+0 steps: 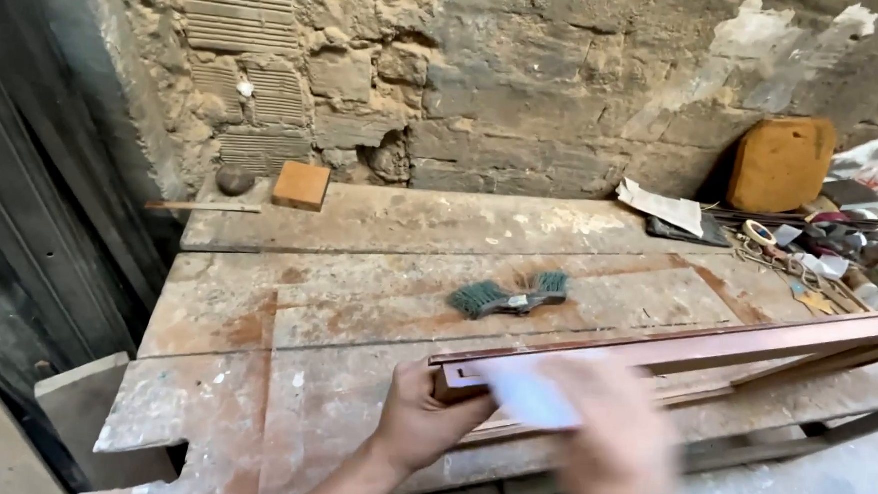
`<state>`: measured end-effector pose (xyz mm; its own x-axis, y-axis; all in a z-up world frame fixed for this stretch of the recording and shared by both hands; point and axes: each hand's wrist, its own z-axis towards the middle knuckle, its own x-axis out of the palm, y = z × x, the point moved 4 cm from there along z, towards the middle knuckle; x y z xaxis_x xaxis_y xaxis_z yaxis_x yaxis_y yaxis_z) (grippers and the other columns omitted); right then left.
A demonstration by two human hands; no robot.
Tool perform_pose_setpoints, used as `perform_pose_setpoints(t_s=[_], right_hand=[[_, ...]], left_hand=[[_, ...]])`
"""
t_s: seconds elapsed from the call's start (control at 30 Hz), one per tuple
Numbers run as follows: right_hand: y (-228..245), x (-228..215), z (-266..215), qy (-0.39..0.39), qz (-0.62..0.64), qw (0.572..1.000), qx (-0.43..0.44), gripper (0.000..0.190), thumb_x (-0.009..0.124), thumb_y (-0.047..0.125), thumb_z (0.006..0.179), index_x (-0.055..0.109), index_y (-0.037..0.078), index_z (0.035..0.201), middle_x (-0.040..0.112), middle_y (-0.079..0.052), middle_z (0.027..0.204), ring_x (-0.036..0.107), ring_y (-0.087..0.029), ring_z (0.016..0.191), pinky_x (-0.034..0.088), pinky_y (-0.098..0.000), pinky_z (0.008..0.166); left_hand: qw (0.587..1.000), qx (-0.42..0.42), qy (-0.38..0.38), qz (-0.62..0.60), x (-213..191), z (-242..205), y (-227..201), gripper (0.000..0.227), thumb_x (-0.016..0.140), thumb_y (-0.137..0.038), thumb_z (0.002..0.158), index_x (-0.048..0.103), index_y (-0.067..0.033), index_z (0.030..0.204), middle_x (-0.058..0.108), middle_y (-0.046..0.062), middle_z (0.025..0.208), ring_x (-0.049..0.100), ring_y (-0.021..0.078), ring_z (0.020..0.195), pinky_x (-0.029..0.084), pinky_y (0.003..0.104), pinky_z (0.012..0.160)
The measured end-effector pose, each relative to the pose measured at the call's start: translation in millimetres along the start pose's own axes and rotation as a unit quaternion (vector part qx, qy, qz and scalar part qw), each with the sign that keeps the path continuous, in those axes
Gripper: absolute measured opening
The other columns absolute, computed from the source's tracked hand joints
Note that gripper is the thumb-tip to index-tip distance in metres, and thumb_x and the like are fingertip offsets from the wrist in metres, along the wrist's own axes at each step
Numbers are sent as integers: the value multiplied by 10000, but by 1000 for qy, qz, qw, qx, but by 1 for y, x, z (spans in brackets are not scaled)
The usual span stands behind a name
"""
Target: Sanding a wooden frame and brushing off dust in a workshop
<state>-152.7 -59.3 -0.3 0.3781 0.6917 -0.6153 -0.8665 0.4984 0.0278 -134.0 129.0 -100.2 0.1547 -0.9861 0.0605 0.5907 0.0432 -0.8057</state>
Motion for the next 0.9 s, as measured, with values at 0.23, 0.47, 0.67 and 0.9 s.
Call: perform_pose_setpoints(t_s=[0.23, 0.47, 0.67, 0.9], right_hand=[[52, 30, 30, -58, -9, 998, -32, 300, 466, 91, 935, 705, 9, 1098, 725, -176, 1155, 703, -325, 1039, 516, -460, 929], [-18, -12, -3, -11, -20, 998, 63, 378, 529, 137, 856, 710, 62, 1180, 717, -90, 1205, 658, -280, 1111, 472, -401, 1031], [68, 29, 49, -70, 33, 997, -1, 370, 416, -24, 841, 696, 11, 1079, 726, -148, 1077, 683, -319, 933, 538, -426, 889], [-20, -18, 1, -61, -54, 988, 129, 365, 545, -100, 782, 755, 34, 1048, 730, -94, 1069, 677, -266, 984, 493, -341, 952]], left_hand=[[996, -51, -15, -77, 1, 4, -26, 333, 878, -96, 763, 780, -11, 1070, 818, 105, 1050, 772, 134, 932, 651, 283, 887], [997, -52, -17, -59, 4, 9, -24, 298, 879, -110, 763, 791, -33, 1037, 829, 77, 999, 765, 110, 875, 654, 255, 792], [995, -58, -17, -78, 12, 8, -27, 285, 886, -104, 767, 786, -15, 1018, 823, 81, 1013, 768, 113, 917, 646, 263, 867], [999, -1, -31, -29, 5, 10, -34, 289, 895, -134, 766, 788, -38, 1017, 823, 59, 998, 775, 107, 900, 651, 258, 846]])
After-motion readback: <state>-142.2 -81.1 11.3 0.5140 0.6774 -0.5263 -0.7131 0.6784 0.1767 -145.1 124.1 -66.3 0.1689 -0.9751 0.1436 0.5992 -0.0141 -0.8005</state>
